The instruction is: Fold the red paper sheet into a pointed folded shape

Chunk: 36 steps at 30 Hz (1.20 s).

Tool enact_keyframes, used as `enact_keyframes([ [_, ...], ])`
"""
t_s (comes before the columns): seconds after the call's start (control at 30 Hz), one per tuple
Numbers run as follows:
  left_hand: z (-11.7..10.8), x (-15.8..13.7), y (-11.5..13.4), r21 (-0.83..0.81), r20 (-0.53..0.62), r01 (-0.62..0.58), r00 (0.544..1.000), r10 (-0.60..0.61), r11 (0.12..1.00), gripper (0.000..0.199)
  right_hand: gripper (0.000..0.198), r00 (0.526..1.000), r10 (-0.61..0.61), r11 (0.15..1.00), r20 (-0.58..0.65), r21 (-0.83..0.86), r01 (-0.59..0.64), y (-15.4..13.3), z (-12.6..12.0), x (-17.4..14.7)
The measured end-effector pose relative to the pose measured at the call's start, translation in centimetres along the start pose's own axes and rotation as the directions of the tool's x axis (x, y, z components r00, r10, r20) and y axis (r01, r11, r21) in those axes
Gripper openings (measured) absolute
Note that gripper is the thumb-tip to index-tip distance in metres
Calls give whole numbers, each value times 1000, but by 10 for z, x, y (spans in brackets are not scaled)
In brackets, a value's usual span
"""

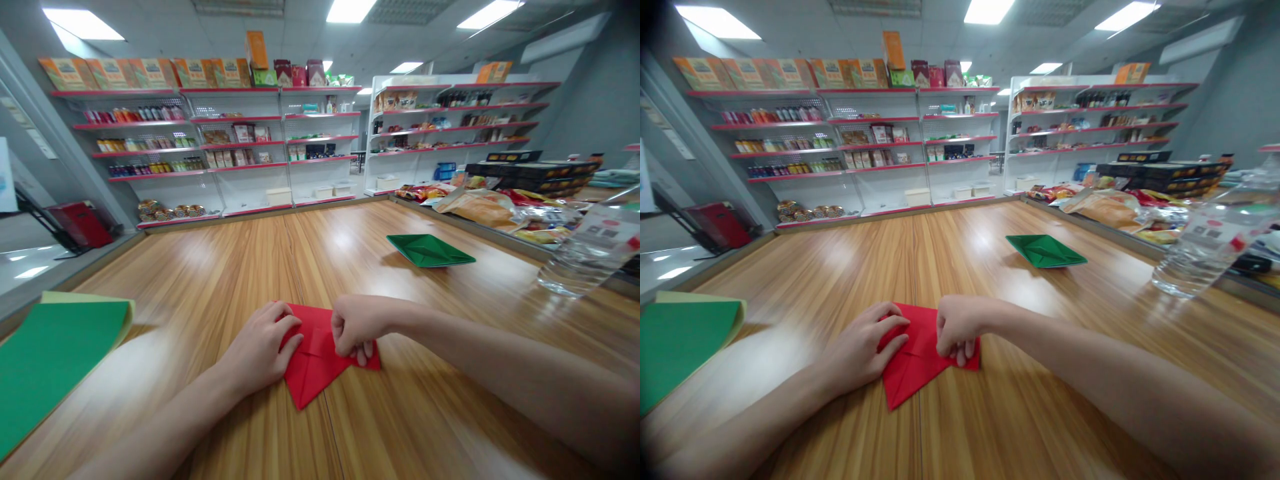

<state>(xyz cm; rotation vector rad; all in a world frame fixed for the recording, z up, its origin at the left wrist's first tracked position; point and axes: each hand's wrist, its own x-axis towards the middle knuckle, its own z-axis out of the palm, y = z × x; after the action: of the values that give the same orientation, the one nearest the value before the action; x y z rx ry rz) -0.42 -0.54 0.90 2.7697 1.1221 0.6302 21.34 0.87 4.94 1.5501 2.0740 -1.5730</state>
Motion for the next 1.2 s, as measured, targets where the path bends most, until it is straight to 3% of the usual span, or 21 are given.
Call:
enact_keyframes([
  [0.1,0,-1,6,-24,40,38,998,-37,999,20,9,994,50,996,-99,-65,-57,3,-9,0],
  [0.33,8,0,21,-71,86,23,996,-17,997,25,9,983,49,979,-175,202,-13,11,-5,21],
  [0.83,5,4,23,0,111,-58,992,57,998,22,17,953,161,985,-255,105,-138,-9,1,18],
  [1.2,10,2,20,-21,102,-40,994,42,999,25,16,939,207,975,-273,133,-177,-6,-5,8],
])
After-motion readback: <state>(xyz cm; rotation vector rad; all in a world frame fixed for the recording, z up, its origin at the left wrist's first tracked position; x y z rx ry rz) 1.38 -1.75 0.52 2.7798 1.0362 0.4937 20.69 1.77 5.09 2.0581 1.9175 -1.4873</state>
